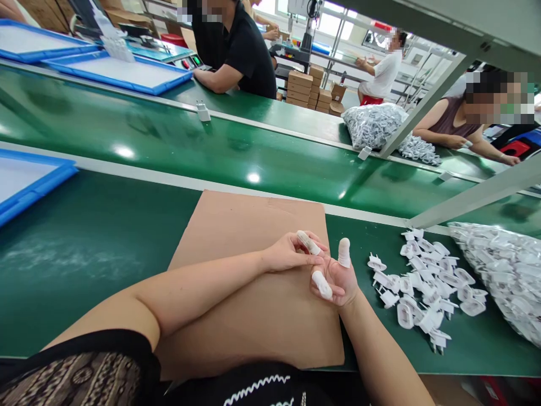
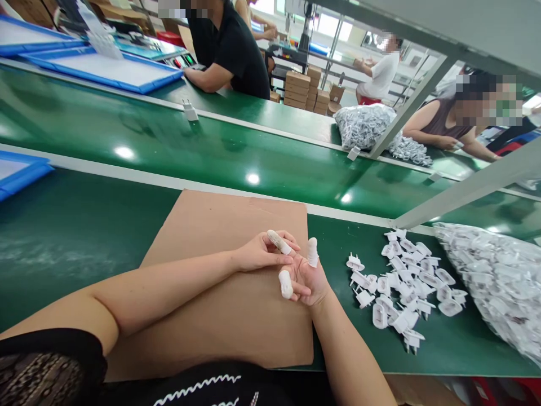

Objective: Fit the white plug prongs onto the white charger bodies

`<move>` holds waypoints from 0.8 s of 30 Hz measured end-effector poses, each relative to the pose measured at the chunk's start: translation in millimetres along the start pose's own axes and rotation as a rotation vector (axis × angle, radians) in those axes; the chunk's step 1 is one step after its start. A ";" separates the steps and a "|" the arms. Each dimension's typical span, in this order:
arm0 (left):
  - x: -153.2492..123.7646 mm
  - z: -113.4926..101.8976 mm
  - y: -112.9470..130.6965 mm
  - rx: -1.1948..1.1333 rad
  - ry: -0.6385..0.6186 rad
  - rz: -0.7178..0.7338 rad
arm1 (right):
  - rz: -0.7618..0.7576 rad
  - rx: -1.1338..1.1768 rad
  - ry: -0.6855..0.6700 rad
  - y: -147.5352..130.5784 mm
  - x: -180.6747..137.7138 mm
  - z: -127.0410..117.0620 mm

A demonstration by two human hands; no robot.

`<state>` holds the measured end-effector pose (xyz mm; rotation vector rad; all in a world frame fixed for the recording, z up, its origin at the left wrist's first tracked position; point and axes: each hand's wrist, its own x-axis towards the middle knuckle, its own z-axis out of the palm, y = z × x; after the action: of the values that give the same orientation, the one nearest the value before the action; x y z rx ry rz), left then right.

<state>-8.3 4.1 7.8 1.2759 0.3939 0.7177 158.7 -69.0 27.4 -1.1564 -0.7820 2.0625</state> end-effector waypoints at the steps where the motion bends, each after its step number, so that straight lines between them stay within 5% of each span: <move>1: 0.4 -1.3 -0.1 -0.004 -0.008 -0.007 | -0.005 0.014 -0.017 0.0 -0.4 -0.3; 5: 2.1 -5.1 1.0 -0.082 -0.049 -0.079 | -0.013 0.029 -0.103 -2.7 -2.6 0.3; 16: 7.0 -15.7 4.7 -0.181 0.086 -0.104 | 0.067 -0.031 -0.029 -13.2 -10.7 -0.1; 24: 12.6 -23.1 7.1 -0.442 0.203 -0.201 | -0.181 0.229 -0.170 -12.0 -8.0 -6.0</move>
<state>-15.8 30.3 9.9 0.7387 0.4898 0.7161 170.1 -66.5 37.7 -0.7647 -0.6806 2.0533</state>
